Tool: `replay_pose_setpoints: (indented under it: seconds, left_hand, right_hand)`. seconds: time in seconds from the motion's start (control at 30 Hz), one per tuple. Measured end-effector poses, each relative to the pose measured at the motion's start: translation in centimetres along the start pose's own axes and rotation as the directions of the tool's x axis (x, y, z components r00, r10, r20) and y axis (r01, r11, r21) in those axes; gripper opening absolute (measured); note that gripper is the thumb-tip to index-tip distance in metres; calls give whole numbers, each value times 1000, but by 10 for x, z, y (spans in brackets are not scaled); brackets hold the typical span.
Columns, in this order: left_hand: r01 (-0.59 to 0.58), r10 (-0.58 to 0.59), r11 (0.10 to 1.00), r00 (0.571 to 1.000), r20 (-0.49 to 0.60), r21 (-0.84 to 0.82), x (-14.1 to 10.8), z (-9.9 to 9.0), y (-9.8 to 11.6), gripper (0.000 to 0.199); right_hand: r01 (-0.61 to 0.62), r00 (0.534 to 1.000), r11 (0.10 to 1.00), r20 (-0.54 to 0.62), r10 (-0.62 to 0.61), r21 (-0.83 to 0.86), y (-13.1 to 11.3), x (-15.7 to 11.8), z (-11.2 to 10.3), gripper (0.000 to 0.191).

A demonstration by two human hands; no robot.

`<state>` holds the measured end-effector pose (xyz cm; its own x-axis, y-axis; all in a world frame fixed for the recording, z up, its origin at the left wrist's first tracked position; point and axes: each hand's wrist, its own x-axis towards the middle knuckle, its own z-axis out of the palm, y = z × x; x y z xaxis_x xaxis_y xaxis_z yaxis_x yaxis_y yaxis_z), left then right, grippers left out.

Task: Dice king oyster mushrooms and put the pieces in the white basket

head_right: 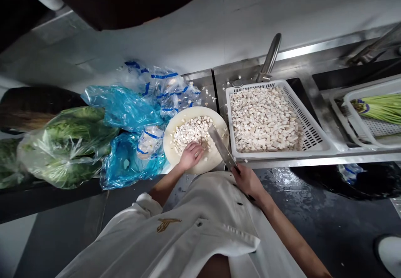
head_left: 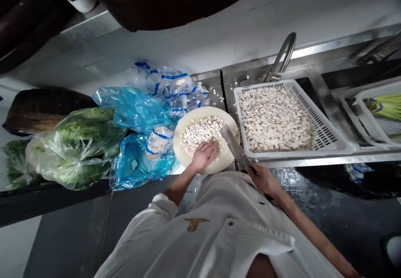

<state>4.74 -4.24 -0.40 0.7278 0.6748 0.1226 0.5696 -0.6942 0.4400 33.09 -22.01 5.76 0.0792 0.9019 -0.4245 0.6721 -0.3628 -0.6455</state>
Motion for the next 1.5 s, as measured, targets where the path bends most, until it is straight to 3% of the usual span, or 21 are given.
replay_pose_setpoints:
  seconds: [0.07,0.13,0.27,0.4,0.5,0.67,0.73,0.87,1.0,1.13,1.2,1.3,1.4,1.5]
  left_hand:
    - [71,-68,994,997,-43,80,-24,-4,-3,38]
    - [166,-152,973,983,-98,157,-44,-5,-10,67]
    - [298,-276,935,952,-134,193,-54,0,-25,107]
    - [191,-195,972,981,19,140,-43,9,-15,123]
    - [143,-146,986,988,42,84,-28,17,3,114]
    - [309,-306,951,938,-163,-3,7,25,16,73]
    - [322,-322,946,929,-185,-28,18,27,16,73]
    - [317,-310,949,928,-207,-1,28,32,17,69]
    - [355,-347,935,895,-280,-22,26,37,13,48]
    - [368,-382,923,836,-394,-114,20,34,10,31]
    - [353,-360,930,821,-444,-103,22,26,15,29]
    - [318,-294,947,806,-514,-43,40,5,40,28]
    - [246,-210,969,816,-539,-7,78,-10,80,27]
    - [142,-130,990,852,-508,-15,134,0,123,27]
  right_hand:
    - [-54,996,998,-75,50,-44,-2,-6,0,33]
    - [-141,982,982,-143,123,-126,-8,-5,2,33]
    - [-270,951,919,-227,208,-288,-29,12,15,33]
    - [-212,971,901,-187,150,-379,-48,22,37,37]
    - [-138,988,930,-106,108,-339,-52,21,47,38]
    - [-167,985,986,43,167,-17,-27,20,40,26]
    - [-257,961,949,155,230,182,-12,19,40,31]
    - [-408,900,778,352,256,477,3,25,49,47]
    - [-449,861,729,469,197,517,-8,45,64,51]
    - [-420,830,724,555,62,547,-26,56,73,38]
    - [-385,828,710,561,-17,590,-29,56,64,32]
    - [-318,832,692,541,-123,648,-26,46,29,27]
    - [-277,855,634,487,-180,722,-13,25,-18,26]
    - [-265,907,508,390,-158,820,8,3,-60,25]
